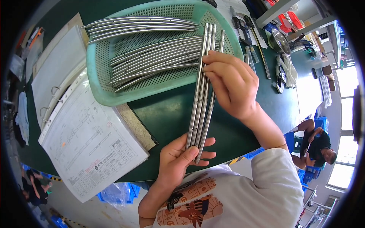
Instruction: Inspecting metal rods for defects and checking small holes using a thin probe tool.
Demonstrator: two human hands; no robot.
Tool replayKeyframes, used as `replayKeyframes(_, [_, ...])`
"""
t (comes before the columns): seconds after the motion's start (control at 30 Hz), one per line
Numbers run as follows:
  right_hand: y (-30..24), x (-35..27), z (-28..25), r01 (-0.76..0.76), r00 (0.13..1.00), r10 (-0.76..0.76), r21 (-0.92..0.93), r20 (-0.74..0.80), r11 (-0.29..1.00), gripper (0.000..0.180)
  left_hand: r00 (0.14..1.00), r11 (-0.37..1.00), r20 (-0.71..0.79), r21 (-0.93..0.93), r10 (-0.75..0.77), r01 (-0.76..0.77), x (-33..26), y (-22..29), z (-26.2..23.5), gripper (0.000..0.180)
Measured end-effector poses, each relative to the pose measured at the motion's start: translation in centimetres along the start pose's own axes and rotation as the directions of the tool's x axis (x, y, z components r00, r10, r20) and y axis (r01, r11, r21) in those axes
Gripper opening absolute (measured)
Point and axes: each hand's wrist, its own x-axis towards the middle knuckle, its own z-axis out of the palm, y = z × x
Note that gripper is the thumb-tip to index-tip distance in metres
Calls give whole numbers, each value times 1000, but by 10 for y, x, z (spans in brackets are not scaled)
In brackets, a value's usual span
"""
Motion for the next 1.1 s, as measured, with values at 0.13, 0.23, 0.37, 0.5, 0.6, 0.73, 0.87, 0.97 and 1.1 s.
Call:
replayKeyframes(0.13, [-5,-3,-2,-113,992,120,158,-39,981,7,1000,1000,-7,4,17,-17,1,-2,0,40])
replayKeyframes(0.23, [-8,-4,-6,-120,992,126,206,-18,971,12,999,999,-21,-2,35,-35,0,-3,0,40])
replayKeyframes(0.37, [-23,-1,-19,46,992,-55,77,117,996,8,999,999,-20,-12,30,-30,0,-2,0,40])
replayKeyframes(0.5, [-20,-8,-13,45,990,-59,110,125,993,11,999,999,-15,-8,31,-31,0,-2,1,39])
replayKeyframes(0.6, [-19,-10,-10,51,993,-62,113,98,992,13,1000,1000,-11,-13,29,-29,1,-1,1,39])
replayKeyframes(0.73, [-16,-13,-7,36,995,-50,154,84,987,12,1000,999,4,-18,31,-31,1,-2,-1,39])
replayKeyframes(0.87, [-15,-15,-5,24,998,-36,182,59,983,12,1000,1000,0,-13,25,-25,1,-1,0,39])
replayKeyframes(0.97, [-17,-18,-4,90,995,-96,148,36,985,12,1000,1000,-4,-13,20,-20,1,0,2,39])
replayKeyframes(1.1, [-19,-15,-5,113,987,-117,38,111,993,13,998,999,-43,-3,38,-39,3,-3,4,41])
